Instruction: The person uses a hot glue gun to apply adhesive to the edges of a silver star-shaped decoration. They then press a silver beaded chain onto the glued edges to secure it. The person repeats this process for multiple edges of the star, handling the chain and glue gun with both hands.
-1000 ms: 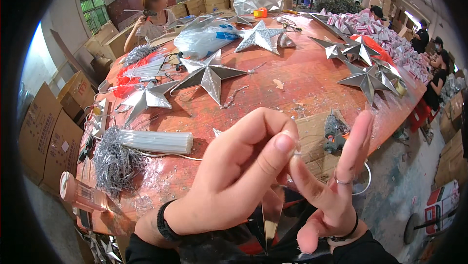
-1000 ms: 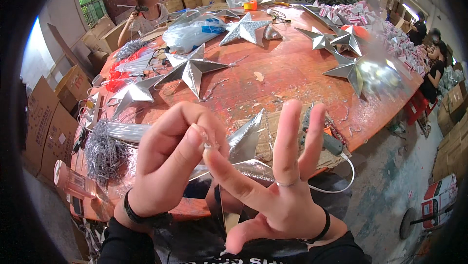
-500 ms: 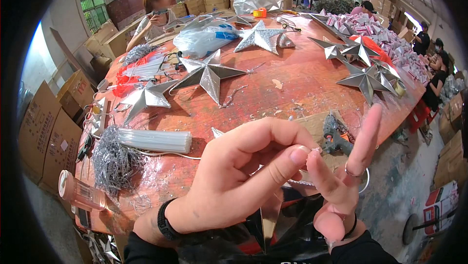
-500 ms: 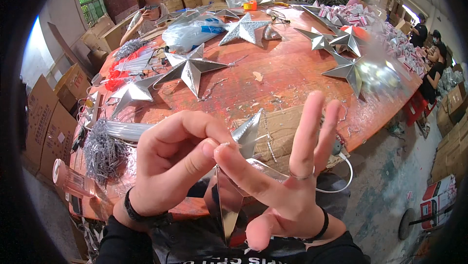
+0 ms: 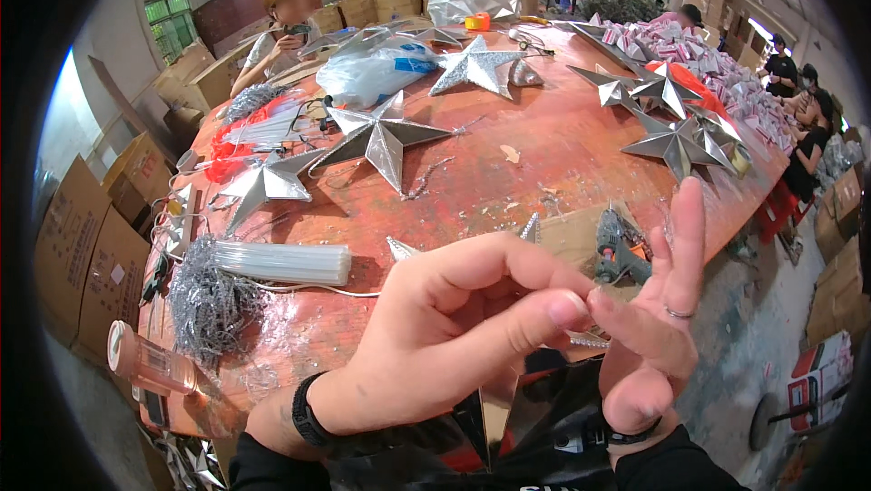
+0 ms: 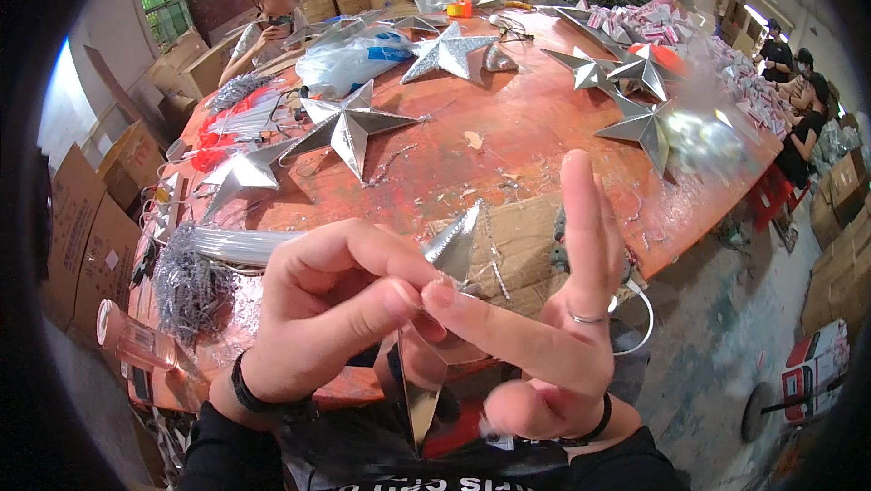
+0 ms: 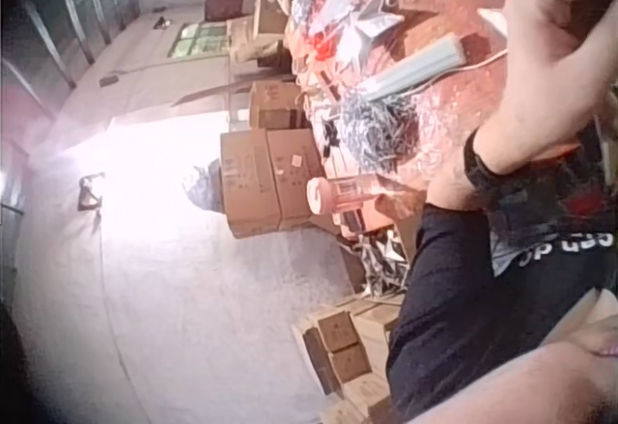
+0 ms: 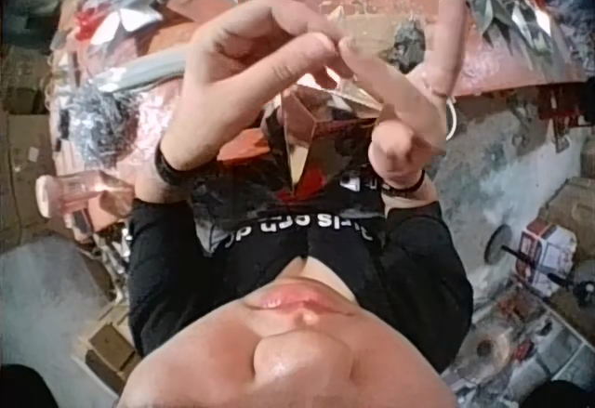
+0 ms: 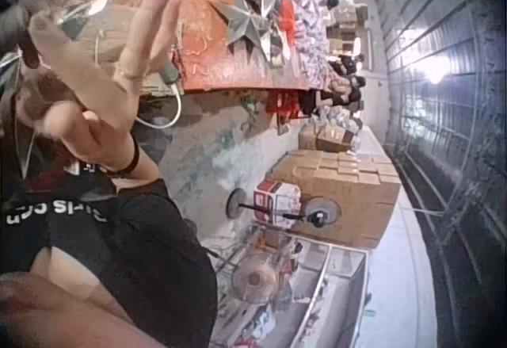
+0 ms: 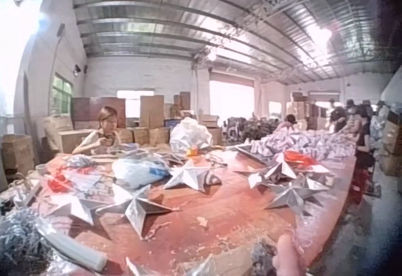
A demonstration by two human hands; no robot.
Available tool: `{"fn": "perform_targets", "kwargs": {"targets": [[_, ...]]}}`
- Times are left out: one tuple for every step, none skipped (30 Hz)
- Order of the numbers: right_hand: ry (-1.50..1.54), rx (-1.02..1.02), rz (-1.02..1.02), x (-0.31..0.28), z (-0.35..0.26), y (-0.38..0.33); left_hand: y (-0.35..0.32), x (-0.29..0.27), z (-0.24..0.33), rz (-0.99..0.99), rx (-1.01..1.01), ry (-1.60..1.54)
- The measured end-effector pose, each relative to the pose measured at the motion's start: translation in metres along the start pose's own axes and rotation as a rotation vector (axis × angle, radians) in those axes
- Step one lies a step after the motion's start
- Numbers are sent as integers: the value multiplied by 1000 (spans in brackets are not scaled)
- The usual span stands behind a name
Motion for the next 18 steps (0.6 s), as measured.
{"fn": "perform_targets", "kwargs": {"targets": [[-41,17,8,-2,0,-2,0,1,-2,-14,-10,43],[-57,37,15,-3,1,-3,0,2,-5,-28,-21,86],[-74,58,23,-4,2,-4,0,4,-7,-45,-33,129],[-92,81,29,-5,2,-6,-1,5,-9,-47,-59,124],[-86,104,23,-5,2,-5,-2,7,-11,-50,-84,118],[-66,111,29,-5,1,-4,-3,9,-12,-52,-106,117],[-45,120,35,-5,0,-3,-3,8,-14,-58,-91,109],[-13,117,50,-5,-1,-2,-3,8,-16,-50,-103,72],[20,113,66,-5,-2,-1,-3,8,-17,-43,-112,35],[13,103,86,-5,-2,-2,-3,9,-18,-35,-122,-2],[7,93,105,-3,-2,-4,-3,9,-20,-30,-152,-26],[2,84,124,-2,-2,-5,-4,10,-22,-21,-183,-50],[-71,63,143,-3,-6,-6,-4,10,-25,-13,-214,-73],[-144,43,161,-3,-11,-8,-4,11,-27,-23,-229,-115],[-216,20,178,-4,-14,-8,-4,12,-29,-32,-243,-158],[-195,5,173,-3,-14,-8,-5,12,-31,-41,-256,-201],[-174,-10,169,-2,-14,-7,-5,12,-33,-45,-269,-238],[-156,-27,164,-2,-13,-5,-6,12,-35,-53,-281,-277]]}}
Point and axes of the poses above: each hand's wrist, its own y-axis towards the middle knuckle, its own x-axis out of the palm, z = x × y, the point moved 6 cm from there along y, towards the middle knuckle, and after that the axes turned 12 degrees about -y, right-handed, at the moved point
